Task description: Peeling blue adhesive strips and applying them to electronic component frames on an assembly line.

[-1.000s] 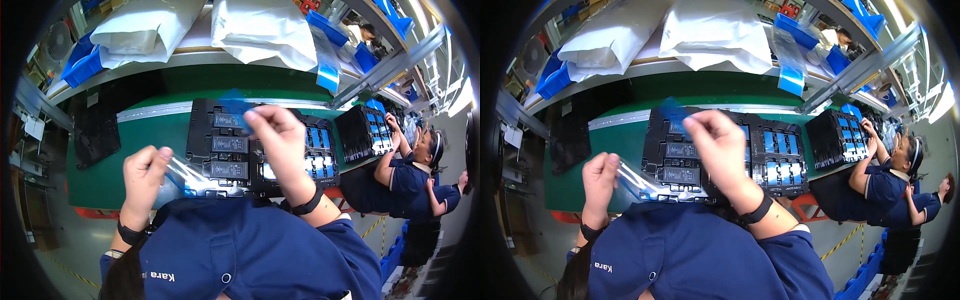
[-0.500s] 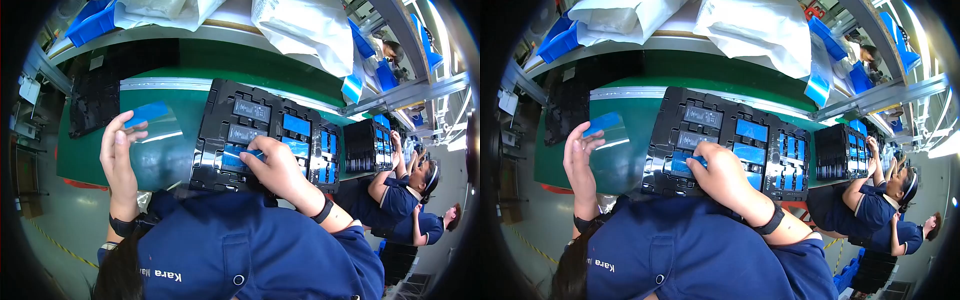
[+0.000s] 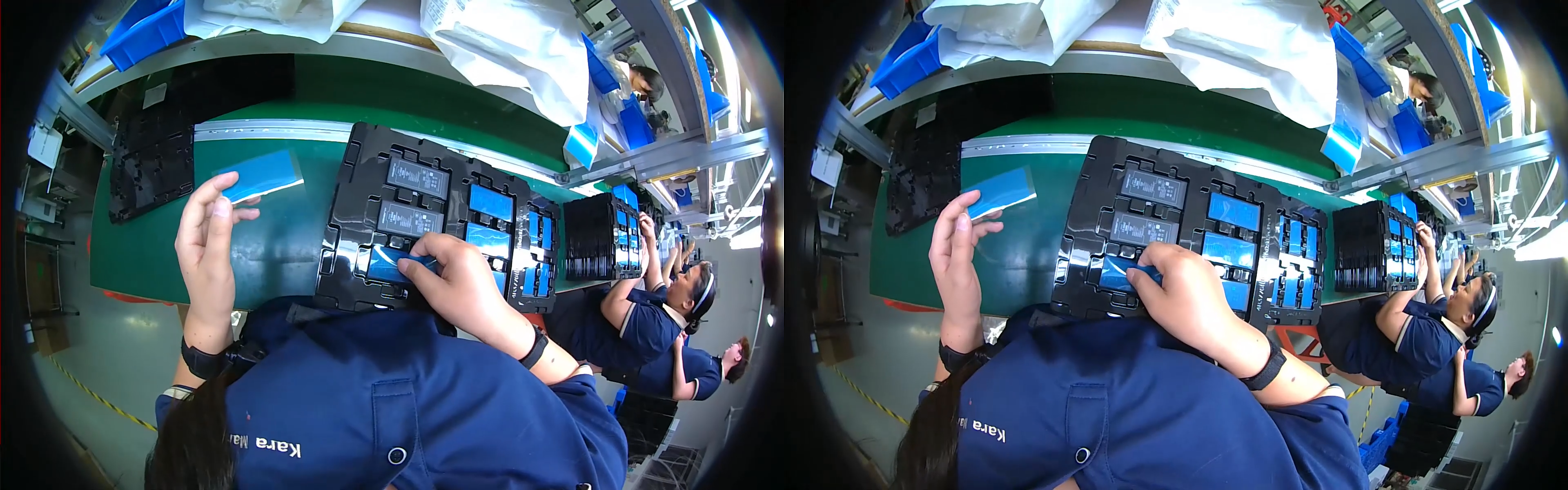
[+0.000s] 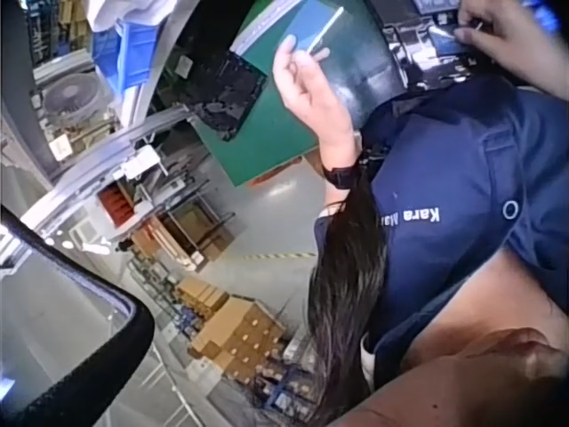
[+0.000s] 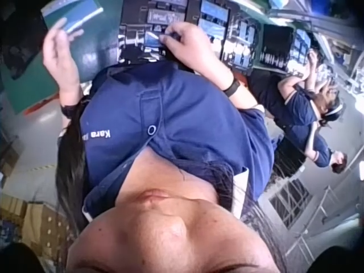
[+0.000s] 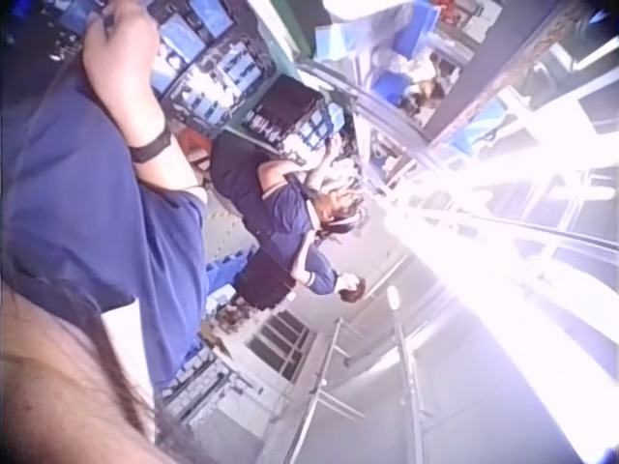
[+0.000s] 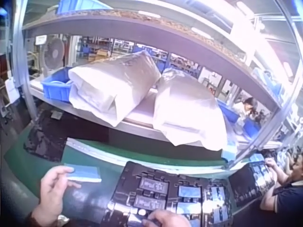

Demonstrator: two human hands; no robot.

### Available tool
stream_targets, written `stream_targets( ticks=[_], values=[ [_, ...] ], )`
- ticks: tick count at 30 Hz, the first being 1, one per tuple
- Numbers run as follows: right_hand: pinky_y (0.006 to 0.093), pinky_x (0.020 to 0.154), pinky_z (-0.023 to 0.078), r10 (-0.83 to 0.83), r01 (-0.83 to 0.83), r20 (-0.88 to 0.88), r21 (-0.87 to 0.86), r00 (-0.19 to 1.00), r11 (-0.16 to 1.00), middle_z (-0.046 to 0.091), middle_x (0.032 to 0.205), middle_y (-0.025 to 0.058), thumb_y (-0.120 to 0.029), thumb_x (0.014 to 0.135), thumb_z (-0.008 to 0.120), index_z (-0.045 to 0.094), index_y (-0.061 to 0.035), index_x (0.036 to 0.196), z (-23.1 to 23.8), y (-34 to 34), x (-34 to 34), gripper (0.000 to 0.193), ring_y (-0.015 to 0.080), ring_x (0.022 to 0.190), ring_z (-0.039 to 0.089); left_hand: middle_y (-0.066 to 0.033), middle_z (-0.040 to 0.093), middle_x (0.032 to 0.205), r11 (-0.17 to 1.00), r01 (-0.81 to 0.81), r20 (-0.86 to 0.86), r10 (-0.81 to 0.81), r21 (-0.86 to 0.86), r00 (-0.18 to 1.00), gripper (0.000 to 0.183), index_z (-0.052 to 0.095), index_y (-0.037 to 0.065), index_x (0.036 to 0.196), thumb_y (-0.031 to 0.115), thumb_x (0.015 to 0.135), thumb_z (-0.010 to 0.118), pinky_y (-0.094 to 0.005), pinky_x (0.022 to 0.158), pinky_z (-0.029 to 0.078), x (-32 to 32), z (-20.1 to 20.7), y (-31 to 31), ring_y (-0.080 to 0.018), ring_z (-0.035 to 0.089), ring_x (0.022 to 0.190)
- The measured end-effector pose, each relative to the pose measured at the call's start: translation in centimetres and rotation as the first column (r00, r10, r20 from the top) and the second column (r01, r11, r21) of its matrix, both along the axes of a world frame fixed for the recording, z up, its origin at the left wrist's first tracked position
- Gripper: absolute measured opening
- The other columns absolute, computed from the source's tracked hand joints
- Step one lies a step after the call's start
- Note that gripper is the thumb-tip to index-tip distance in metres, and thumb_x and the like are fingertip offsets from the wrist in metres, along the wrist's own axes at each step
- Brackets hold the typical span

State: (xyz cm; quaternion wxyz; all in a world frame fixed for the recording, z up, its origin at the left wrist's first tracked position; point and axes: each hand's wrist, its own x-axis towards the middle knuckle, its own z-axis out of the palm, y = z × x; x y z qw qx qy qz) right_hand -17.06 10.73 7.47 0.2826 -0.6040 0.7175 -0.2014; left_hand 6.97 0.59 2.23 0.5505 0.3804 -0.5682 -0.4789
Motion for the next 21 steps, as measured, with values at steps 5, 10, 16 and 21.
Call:
stream_targets(
  ticks=[5,10,16,21],
  values=[
    [0.0397,0.059,0.045,0.021,-0.023,-0.032,-0.041,0.999,0.999,0.059,0.071,0.0161,-0.017,0.078,0.064,0.058,0.0002,0.078,-0.13,-0.04,0.07,0.018,0.0329,0.067,0.059,-0.0119,0.057,0.107,1.000,0.013,0.009,-0.013,0.001,1.000,0.029,0.053,-0.003,0.115,0.016,0.094,0.044,-0.0277,0.078,0.049,-0.08,-0.01,-0.15,-0.0158,0.060,0.085],
    [0.0398,0.059,0.045,0.023,-0.024,-0.024,-0.029,0.999,0.999,0.059,0.071,0.0159,-0.016,0.077,0.064,0.058,0.0002,0.077,-0.04,-0.01,0.02,0.018,0.0329,0.067,0.059,-0.0140,0.056,0.108,0.999,0.038,0.070,-0.039,0.012,0.997,0.032,0.050,-0.006,0.116,0.016,0.096,0.039,-0.0309,0.077,0.050,0.12,0.00,-0.11,-0.0196,0.060,0.092],
    [0.0393,0.059,0.045,0.016,-0.017,-0.024,-0.027,1.000,0.999,0.059,0.070,0.0153,-0.016,0.077,0.064,0.058,-0.0001,0.078,-0.09,0.15,-0.06,0.017,0.0315,0.066,0.059,-0.0137,0.055,0.108,0.998,0.051,0.062,-0.052,0.022,0.997,0.031,0.051,-0.005,0.116,0.015,0.096,0.039,-0.0305,0.077,0.050,-0.23,0.12,0.04,-0.0190,0.060,0.091],
    [0.0388,0.058,0.045,0.026,-0.026,-0.022,-0.024,0.999,0.999,0.059,0.070,0.0149,-0.016,0.077,0.064,0.059,-0.0003,0.078,-0.57,-0.06,-0.13,0.017,0.0312,0.066,0.059,-0.0135,0.055,0.108,0.999,0.042,0.072,-0.044,0.035,0.996,0.031,0.051,-0.005,0.116,0.015,0.096,0.039,-0.0304,0.077,0.050,-0.09,-0.20,0.01,-0.0192,0.060,0.091]
  ],
)
